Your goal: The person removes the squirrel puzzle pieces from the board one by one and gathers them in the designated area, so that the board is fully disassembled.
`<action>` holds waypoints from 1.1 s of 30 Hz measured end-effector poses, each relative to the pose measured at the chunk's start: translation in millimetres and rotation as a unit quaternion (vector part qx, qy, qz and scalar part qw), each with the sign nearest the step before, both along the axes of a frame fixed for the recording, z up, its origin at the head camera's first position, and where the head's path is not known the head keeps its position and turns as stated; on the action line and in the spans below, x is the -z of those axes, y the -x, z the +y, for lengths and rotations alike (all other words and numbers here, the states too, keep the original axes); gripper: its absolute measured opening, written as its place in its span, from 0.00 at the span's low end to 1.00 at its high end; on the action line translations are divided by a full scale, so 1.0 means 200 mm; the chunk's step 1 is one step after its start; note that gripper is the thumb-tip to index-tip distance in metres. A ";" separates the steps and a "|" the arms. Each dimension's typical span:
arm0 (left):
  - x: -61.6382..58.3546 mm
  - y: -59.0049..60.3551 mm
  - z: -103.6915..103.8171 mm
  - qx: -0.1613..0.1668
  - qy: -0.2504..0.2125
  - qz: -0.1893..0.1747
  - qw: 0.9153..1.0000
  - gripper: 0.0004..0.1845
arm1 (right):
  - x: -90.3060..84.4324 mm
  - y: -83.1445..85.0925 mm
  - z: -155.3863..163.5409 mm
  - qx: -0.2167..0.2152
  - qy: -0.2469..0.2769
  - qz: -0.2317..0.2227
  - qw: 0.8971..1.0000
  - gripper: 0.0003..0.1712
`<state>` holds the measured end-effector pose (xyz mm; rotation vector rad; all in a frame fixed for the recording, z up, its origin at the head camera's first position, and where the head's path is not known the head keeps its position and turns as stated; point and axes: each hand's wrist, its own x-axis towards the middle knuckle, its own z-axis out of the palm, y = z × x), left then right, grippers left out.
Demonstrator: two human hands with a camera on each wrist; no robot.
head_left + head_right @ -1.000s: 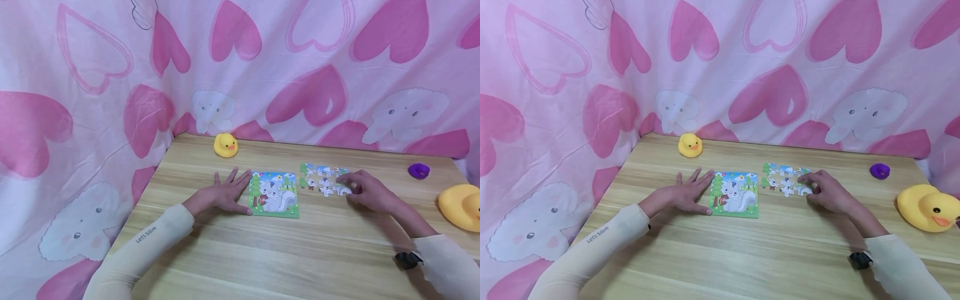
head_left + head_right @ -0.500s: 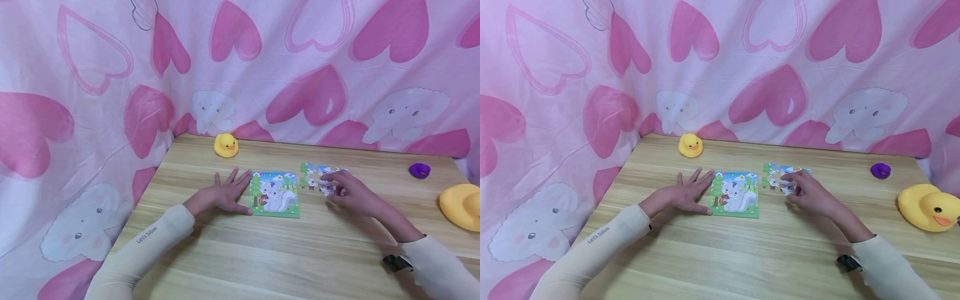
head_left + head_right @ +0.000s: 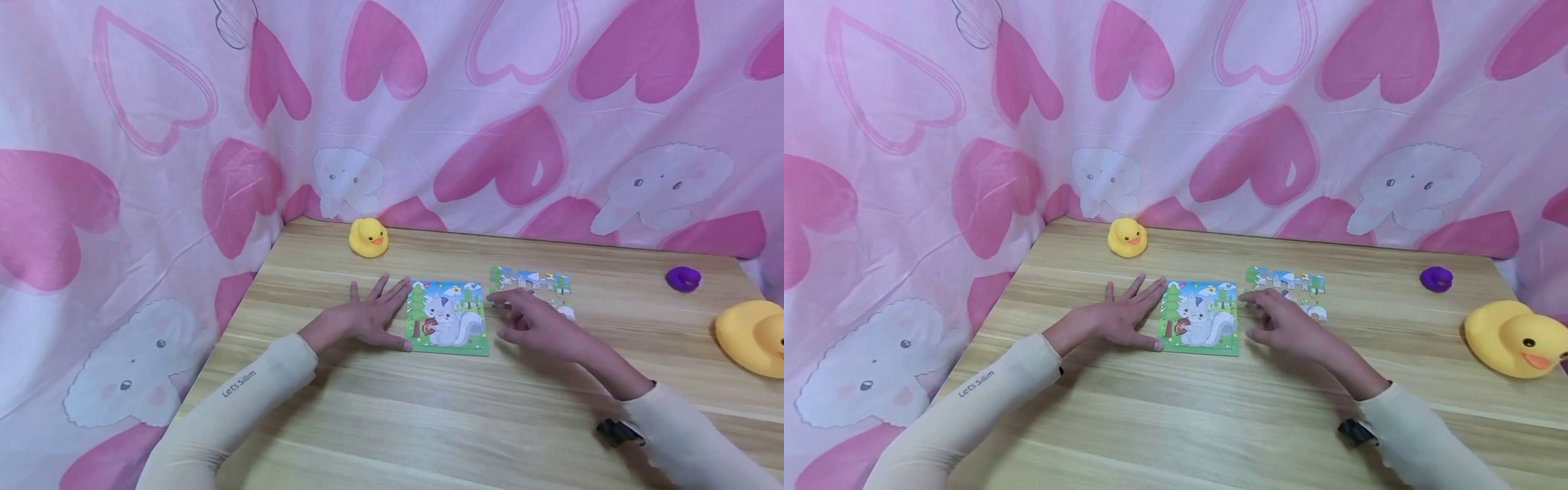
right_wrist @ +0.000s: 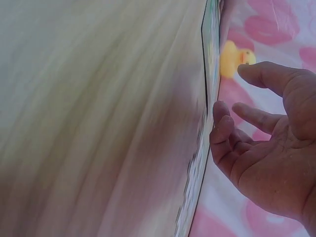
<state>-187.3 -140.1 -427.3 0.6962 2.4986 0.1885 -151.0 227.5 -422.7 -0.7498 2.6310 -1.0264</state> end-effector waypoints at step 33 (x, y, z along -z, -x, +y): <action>0.00 0.00 -0.01 0.000 -0.004 0.001 1.000 0.67 | 0.01 -0.04 -0.46 -0.113 -0.011 -0.092 0.989 0.38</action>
